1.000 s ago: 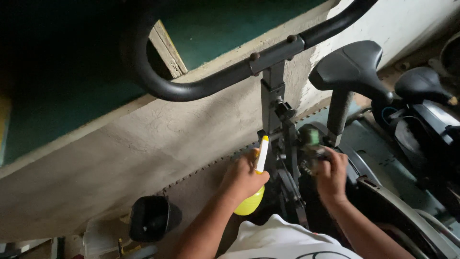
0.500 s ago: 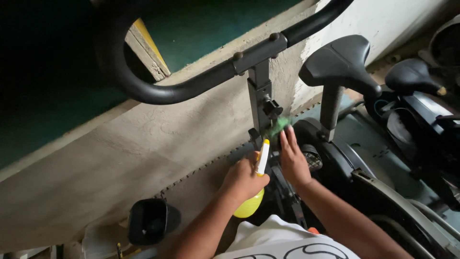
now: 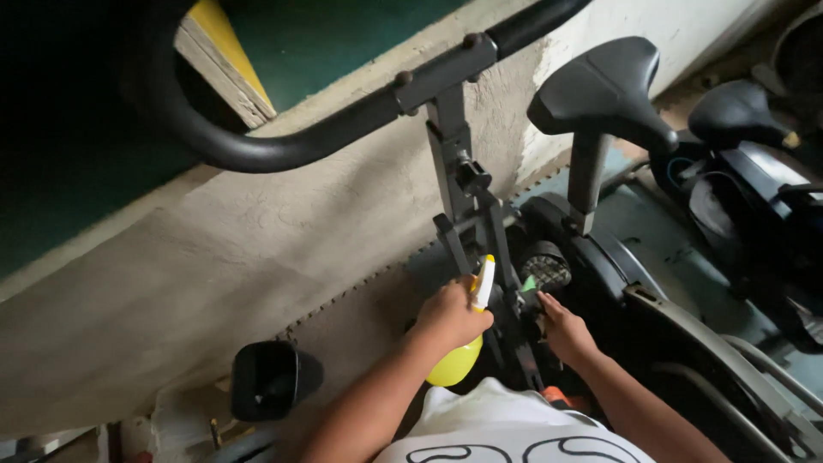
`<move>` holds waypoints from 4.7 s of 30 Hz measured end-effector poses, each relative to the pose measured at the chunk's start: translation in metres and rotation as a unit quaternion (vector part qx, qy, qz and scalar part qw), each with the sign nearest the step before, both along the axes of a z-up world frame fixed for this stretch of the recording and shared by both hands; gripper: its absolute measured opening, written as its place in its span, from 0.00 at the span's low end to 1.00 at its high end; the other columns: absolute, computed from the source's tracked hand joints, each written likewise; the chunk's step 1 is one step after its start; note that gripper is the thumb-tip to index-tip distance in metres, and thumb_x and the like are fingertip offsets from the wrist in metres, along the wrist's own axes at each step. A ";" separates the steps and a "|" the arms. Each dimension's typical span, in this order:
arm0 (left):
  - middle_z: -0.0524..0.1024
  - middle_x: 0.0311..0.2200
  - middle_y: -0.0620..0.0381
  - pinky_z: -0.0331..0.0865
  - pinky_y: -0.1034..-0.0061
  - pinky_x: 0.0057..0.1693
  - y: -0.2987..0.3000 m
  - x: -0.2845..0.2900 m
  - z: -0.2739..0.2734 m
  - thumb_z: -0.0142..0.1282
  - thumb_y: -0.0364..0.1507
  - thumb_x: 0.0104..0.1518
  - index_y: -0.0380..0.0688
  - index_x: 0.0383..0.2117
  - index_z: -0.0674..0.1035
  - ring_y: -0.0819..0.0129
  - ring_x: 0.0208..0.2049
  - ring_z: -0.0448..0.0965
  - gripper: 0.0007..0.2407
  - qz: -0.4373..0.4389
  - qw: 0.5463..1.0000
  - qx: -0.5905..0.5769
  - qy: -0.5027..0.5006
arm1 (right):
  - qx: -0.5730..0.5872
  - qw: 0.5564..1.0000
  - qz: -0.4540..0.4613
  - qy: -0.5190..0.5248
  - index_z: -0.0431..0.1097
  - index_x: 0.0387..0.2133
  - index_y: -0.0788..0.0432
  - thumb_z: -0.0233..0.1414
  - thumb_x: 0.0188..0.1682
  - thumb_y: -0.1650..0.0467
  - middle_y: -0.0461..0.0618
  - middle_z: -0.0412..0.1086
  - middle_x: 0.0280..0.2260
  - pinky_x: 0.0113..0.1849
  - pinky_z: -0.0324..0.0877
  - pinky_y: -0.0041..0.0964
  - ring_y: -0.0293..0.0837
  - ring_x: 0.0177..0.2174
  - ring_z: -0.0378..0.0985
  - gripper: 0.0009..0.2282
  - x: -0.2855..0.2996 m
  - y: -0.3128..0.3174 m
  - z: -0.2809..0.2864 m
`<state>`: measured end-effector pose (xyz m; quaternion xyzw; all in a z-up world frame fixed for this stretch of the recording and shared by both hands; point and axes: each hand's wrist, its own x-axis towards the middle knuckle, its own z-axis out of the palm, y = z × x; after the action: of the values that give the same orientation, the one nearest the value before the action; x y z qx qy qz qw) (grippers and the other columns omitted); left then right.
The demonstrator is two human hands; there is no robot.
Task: Cleaning various pieces of gym equipment using a spray bottle and a cloth.
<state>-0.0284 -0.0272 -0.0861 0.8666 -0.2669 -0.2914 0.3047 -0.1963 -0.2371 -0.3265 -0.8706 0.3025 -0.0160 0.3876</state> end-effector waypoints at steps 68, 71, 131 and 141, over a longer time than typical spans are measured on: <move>0.78 0.46 0.45 0.73 0.52 0.52 0.023 0.010 0.015 0.57 0.33 0.47 0.48 0.47 0.74 0.40 0.46 0.78 0.19 -0.039 0.998 -0.049 -0.008 | 0.413 0.866 -0.162 -0.228 0.69 0.36 0.54 0.46 0.58 0.64 0.40 0.64 0.27 0.29 0.62 0.34 0.35 0.27 0.63 0.09 0.133 -0.010 0.111; 0.78 0.46 0.45 0.73 0.52 0.52 0.028 0.009 0.005 0.57 0.32 0.47 0.47 0.47 0.74 0.41 0.47 0.79 0.18 -0.038 0.998 -0.058 -0.007 | 0.412 0.878 -0.153 -0.190 0.69 0.34 0.54 0.47 0.59 0.61 0.39 0.63 0.28 0.31 0.61 0.34 0.34 0.28 0.62 0.11 0.119 -0.012 0.054; 0.78 0.44 0.46 0.72 0.50 0.49 0.028 -0.061 0.028 0.54 0.31 0.47 0.51 0.44 0.74 0.40 0.45 0.77 0.16 0.125 0.984 -0.086 -0.099 | 0.084 0.957 0.022 -0.276 0.64 0.53 0.60 0.55 0.49 0.75 0.53 0.70 0.47 0.49 0.68 0.39 0.45 0.48 0.73 0.18 0.058 0.007 0.180; 0.81 0.43 0.45 0.73 0.51 0.50 0.048 -0.037 0.003 0.57 0.34 0.46 0.48 0.44 0.76 0.42 0.45 0.80 0.17 0.094 0.978 -0.097 -0.161 | -0.032 0.944 0.015 -0.328 0.73 0.47 0.58 0.57 0.42 0.78 0.57 0.66 0.50 0.49 0.70 0.44 0.55 0.49 0.73 0.17 0.049 0.042 0.211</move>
<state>-0.0658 0.0208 -0.0835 0.8898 -0.2563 -0.0909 0.3664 -0.1469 -0.1947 -0.1152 -0.8336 0.1445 -0.3048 0.4374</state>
